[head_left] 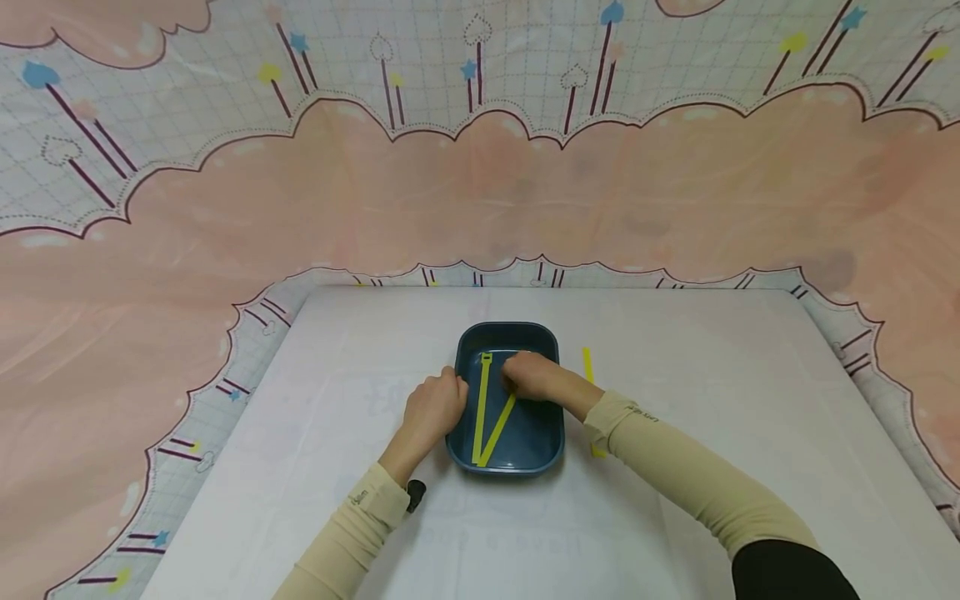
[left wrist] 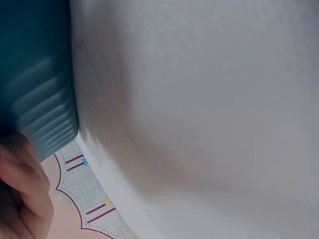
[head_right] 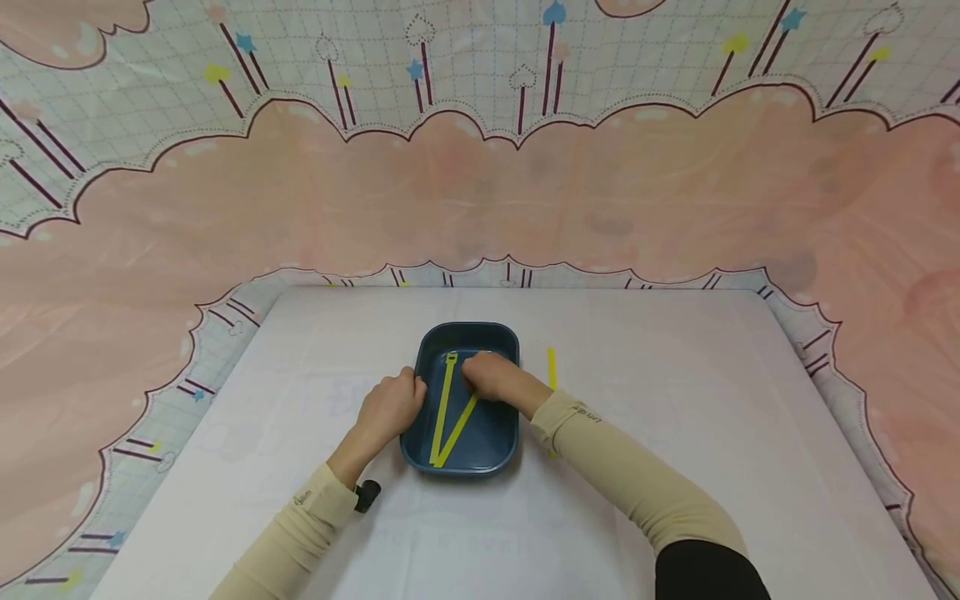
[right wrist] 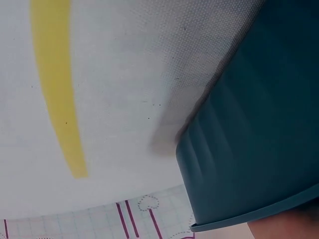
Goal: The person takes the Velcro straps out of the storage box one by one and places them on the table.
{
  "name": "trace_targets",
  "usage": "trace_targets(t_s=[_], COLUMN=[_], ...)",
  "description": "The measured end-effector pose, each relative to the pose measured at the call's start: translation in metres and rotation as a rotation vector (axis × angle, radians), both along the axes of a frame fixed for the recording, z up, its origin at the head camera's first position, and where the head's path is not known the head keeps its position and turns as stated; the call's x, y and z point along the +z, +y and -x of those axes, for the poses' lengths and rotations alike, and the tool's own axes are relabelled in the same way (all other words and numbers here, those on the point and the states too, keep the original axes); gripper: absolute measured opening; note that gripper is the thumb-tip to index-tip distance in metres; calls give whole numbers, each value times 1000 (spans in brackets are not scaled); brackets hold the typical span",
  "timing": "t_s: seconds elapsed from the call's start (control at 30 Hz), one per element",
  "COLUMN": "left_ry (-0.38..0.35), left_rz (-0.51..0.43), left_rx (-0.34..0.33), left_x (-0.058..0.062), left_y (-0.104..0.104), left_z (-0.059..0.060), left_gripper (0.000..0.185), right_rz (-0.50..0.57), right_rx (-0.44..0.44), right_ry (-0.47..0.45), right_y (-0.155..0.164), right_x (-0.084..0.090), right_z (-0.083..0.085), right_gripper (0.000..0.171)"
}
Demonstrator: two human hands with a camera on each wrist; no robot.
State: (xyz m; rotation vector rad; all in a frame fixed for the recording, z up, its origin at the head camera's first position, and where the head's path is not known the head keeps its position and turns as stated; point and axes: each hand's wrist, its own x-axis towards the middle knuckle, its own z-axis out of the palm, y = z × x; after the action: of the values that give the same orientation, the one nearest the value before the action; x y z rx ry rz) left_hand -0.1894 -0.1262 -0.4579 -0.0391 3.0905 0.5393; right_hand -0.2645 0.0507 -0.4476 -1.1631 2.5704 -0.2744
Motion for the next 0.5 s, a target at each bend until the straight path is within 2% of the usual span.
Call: trace_targets(t_s=[0.23,0.5], left_ry=[0,6], left_rz=[4,8], left_rx=[5,2], left_x=[0,0], left_y=[0,-1], left_z=[1,2], left_gripper=[27,27], right_rz=[-28,-46], right_rx=[-10,37], right_ry=[-1,36], right_y=[-2,-3], right_x=[-3,-3], right_z=[2,3], right_gripper=[5,8])
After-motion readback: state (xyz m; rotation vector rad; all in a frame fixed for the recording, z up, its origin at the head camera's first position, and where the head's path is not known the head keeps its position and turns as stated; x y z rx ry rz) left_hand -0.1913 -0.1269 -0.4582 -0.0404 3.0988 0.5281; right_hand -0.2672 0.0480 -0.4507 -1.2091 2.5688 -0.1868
